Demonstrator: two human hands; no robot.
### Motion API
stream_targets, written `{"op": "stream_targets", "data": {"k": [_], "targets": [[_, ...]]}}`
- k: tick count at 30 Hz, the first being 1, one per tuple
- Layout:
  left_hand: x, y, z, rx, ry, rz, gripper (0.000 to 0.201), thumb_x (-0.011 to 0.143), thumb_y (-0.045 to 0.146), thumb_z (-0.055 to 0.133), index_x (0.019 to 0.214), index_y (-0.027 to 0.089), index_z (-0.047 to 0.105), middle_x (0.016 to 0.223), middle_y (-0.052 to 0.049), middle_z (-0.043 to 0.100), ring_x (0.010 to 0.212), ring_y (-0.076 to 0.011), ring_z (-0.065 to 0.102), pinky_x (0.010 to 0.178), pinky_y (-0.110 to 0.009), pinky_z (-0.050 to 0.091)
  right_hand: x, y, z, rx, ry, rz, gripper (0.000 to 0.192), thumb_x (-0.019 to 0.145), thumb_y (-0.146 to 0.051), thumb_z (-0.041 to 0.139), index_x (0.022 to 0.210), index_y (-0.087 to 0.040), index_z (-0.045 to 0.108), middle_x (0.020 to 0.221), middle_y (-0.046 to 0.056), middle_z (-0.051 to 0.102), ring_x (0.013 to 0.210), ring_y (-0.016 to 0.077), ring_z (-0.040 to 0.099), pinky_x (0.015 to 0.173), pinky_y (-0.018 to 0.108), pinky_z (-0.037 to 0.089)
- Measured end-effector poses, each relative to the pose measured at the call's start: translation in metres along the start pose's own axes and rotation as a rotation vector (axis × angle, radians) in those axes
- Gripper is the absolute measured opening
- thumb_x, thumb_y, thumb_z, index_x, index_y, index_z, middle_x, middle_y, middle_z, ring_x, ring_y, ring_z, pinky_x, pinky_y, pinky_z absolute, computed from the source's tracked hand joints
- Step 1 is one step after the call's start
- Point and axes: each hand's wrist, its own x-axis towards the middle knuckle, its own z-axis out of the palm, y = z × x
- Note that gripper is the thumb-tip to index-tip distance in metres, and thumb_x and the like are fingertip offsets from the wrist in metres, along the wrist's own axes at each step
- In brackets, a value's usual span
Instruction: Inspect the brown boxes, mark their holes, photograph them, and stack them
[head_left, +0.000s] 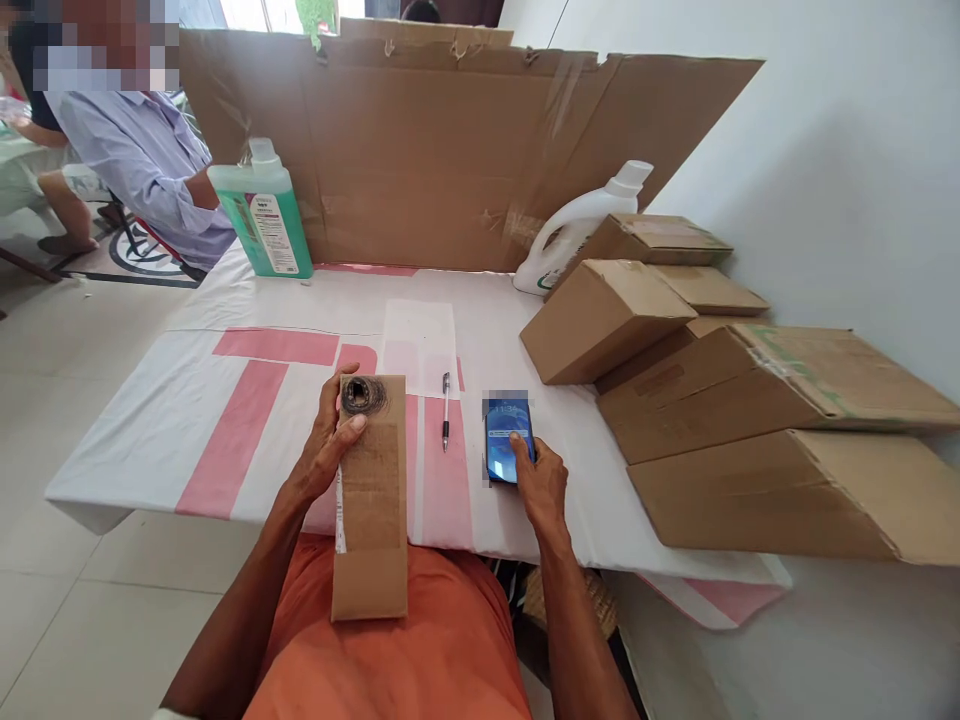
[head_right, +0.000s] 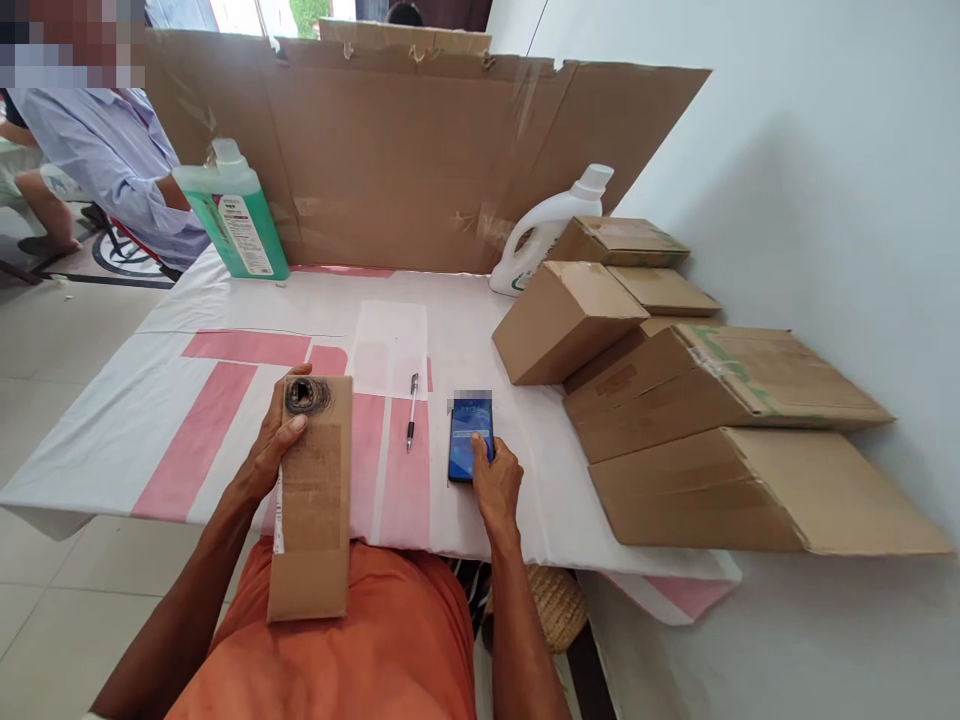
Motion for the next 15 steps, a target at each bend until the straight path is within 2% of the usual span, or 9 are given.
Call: {"op": "stream_targets", "data": {"k": [2, 5, 7, 9, 11, 13, 14, 15], "targets": [[0.007, -0.008, -0.001, -0.011, 0.001, -0.046, 0.08, 0.095, 0.064, 0.065, 0.162, 0.024, 0.044, 0.158, -0.014, 0.056, 0.147, -0.0384, 0.054, 0.126, -0.057, 0.041, -0.001, 0.001, -0.001, -0.075, -0.013, 0.012, 0.039, 0.095, -0.058, 0.047, 0.076, -0.025, 0.055, 0.072, 0.008, 0.063, 0.07, 0.0259, 0.055, 0.074, 0.039, 0.042], [0.015, -0.022, -0.002, -0.001, 0.021, -0.093, 0.081, 0.099, 0.07, 0.057, 0.164, 0.024, 0.043, 0.17, -0.013, 0.046, 0.161, -0.0371, 0.039, 0.135, -0.058, 0.028, -0.003, 0.001, -0.002, -0.17, -0.011, 0.025, 0.037, 0.096, -0.052, 0.05, 0.092, -0.019, 0.066, 0.09, 0.016, 0.068, 0.086, 0.0331, 0.064, 0.082, 0.043, 0.046], [0.017, -0.031, -0.003, 0.017, 0.059, -0.114, 0.083, 0.102, 0.078, 0.045, 0.166, 0.026, 0.042, 0.177, -0.011, 0.037, 0.168, -0.0337, 0.027, 0.138, -0.055, 0.02, -0.005, 0.002, -0.003, -0.211, -0.006, 0.023, 0.042, 0.097, -0.051, 0.053, 0.105, -0.014, 0.07, 0.105, 0.022, 0.068, 0.098, 0.0378, 0.065, 0.088, 0.047, 0.049], [0.015, -0.039, -0.004, 0.032, 0.099, -0.132, 0.092, 0.099, 0.087, 0.032, 0.169, 0.027, 0.037, 0.181, -0.01, 0.029, 0.171, -0.0323, 0.02, 0.139, -0.055, 0.017, -0.01, 0.003, -0.004, -0.257, 0.033, -0.013, 0.051, 0.097, -0.049, 0.055, 0.124, -0.008, 0.07, 0.119, 0.027, 0.064, 0.11, 0.0424, 0.063, 0.093, 0.052, 0.051], [0.007, -0.046, -0.005, 0.033, 0.135, -0.158, 0.1, 0.096, 0.093, 0.026, 0.172, 0.029, 0.032, 0.183, -0.011, 0.023, 0.17, -0.0341, 0.022, 0.138, -0.058, 0.022, -0.02, 0.005, -0.003, -0.267, 0.109, -0.095, 0.063, 0.097, -0.049, 0.058, 0.142, -0.005, 0.062, 0.131, 0.03, 0.058, 0.121, 0.0459, 0.059, 0.098, 0.059, 0.052], [-0.01, -0.051, -0.004, 0.031, 0.155, -0.173, 0.1, 0.095, 0.094, 0.026, 0.173, 0.03, 0.03, 0.184, -0.012, 0.022, 0.168, -0.0359, 0.027, 0.135, -0.059, 0.029, -0.035, 0.005, 0.001, -0.169, 0.133, -0.232, 0.067, 0.097, -0.049, 0.06, 0.15, -0.008, 0.057, 0.135, 0.028, 0.056, 0.128, 0.0456, 0.056, 0.105, 0.064, 0.051], [-0.021, -0.052, -0.003, 0.035, 0.159, -0.171, 0.098, 0.096, 0.093, 0.028, 0.172, 0.031, 0.031, 0.183, -0.011, 0.024, 0.167, -0.0361, 0.03, 0.134, -0.059, 0.031, -0.045, 0.004, 0.005, -0.079, 0.072, -0.314, 0.064, 0.098, -0.048, 0.061, 0.151, -0.012, 0.057, 0.138, 0.026, 0.057, 0.132, 0.0438, 0.055, 0.11, 0.065, 0.05], [-0.033, -0.053, -0.001, 0.043, 0.159, -0.163, 0.096, 0.097, 0.091, 0.03, 0.171, 0.032, 0.034, 0.182, -0.01, 0.029, 0.167, -0.0359, 0.032, 0.134, -0.059, 0.032, -0.056, 0.002, 0.009, 0.015, -0.052, -0.403, 0.064, 0.097, -0.046, 0.064, 0.154, -0.017, 0.056, 0.143, 0.023, 0.057, 0.137, 0.0416, 0.054, 0.115, 0.065, 0.048]]}}
